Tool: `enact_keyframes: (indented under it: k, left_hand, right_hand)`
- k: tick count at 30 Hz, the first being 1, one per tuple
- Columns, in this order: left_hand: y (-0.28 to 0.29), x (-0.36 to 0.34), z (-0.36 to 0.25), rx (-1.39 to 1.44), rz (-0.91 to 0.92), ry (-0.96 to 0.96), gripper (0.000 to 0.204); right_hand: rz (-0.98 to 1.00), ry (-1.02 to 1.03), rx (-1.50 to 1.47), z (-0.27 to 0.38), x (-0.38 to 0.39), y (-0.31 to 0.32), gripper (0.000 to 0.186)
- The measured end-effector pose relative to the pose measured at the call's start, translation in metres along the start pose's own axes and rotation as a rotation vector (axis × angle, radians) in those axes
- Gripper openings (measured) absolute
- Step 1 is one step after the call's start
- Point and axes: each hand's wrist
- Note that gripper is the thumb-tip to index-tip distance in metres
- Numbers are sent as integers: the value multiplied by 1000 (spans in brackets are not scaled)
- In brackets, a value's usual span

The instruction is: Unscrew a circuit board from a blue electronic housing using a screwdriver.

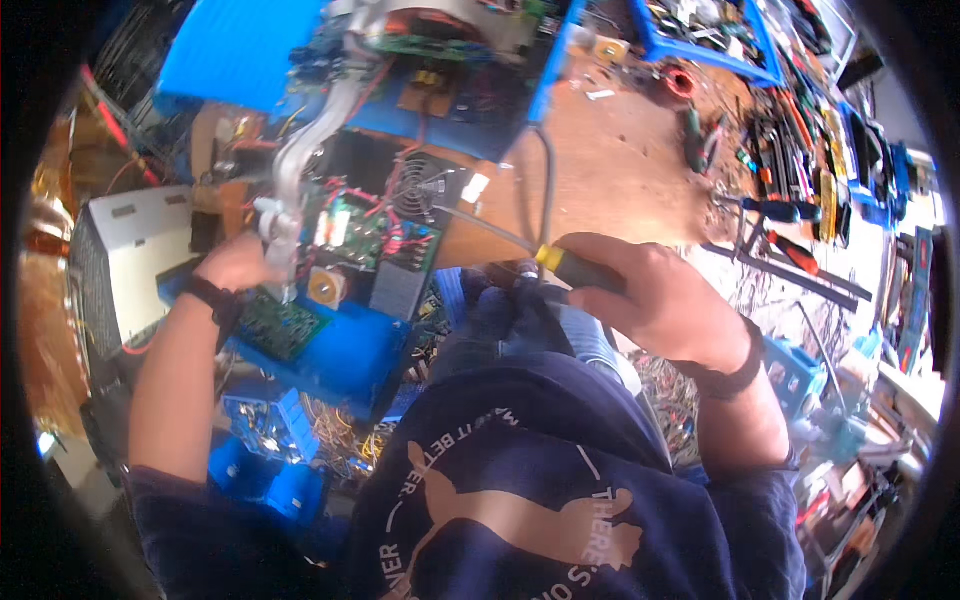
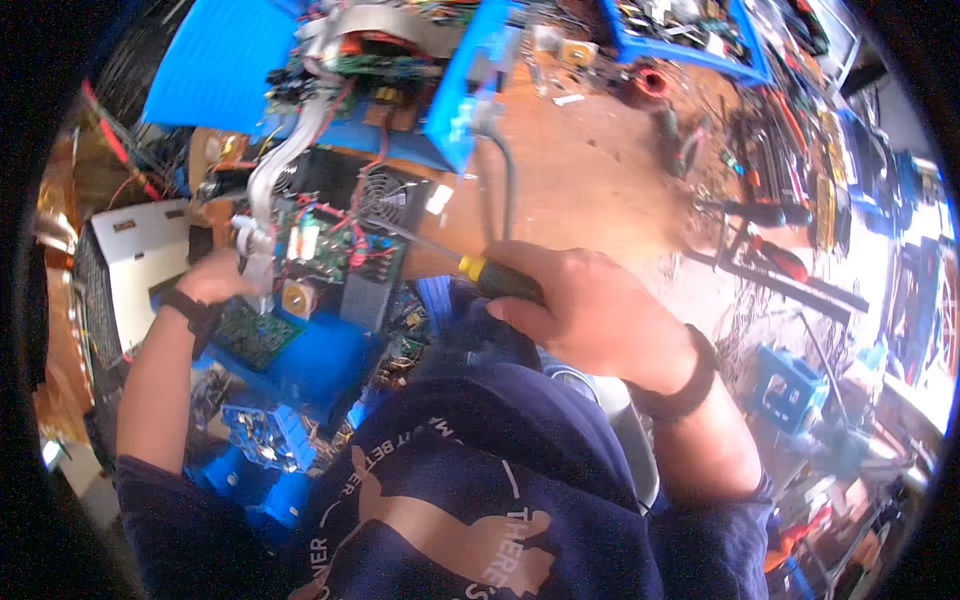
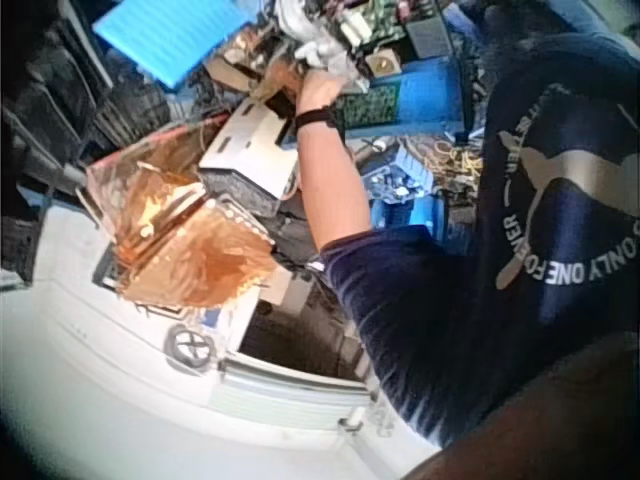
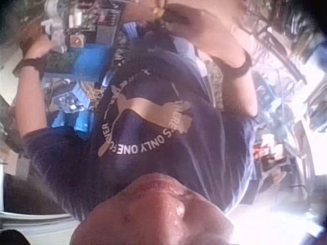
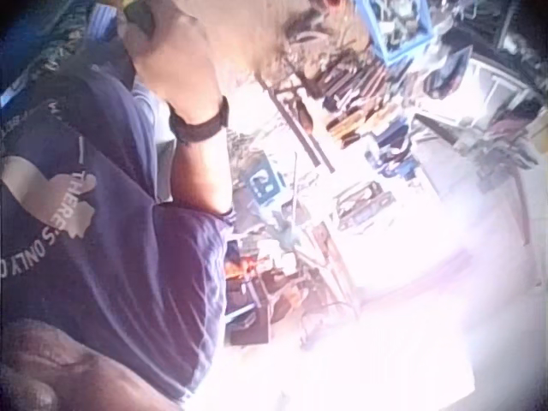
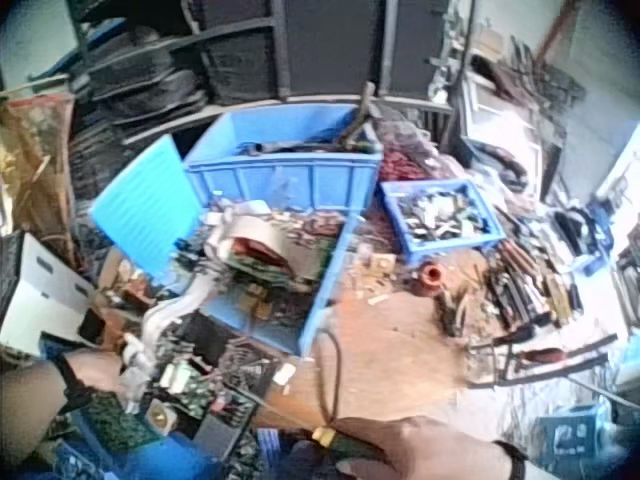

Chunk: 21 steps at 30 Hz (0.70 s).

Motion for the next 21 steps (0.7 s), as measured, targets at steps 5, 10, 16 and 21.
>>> enact_keyframes:
  k: [5,10,16,21]
  left_hand:
    - [-3,4,-18,-5,242,53,46]
    - [-20,-31,-11,-15,274,-16,47]
    - [-12,-21,-13,-273,96,209,51]
    - [54,26,-54,-420,-113,197,49]
  right_hand:
    - [-155,-112,-176,-11,52,25,39]
    - [-232,-244,-177,-34,83,23,42]
    - [-193,-273,-176,-37,79,24,42]
    - [-186,-281,-264,-52,69,20,42]
Point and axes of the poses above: each hand's wrist, its own x-axis away from the middle knuckle, its own y-axis out of the back of the hand, z = x × y, and after that the axes turned 14 degrees about y, right-handed
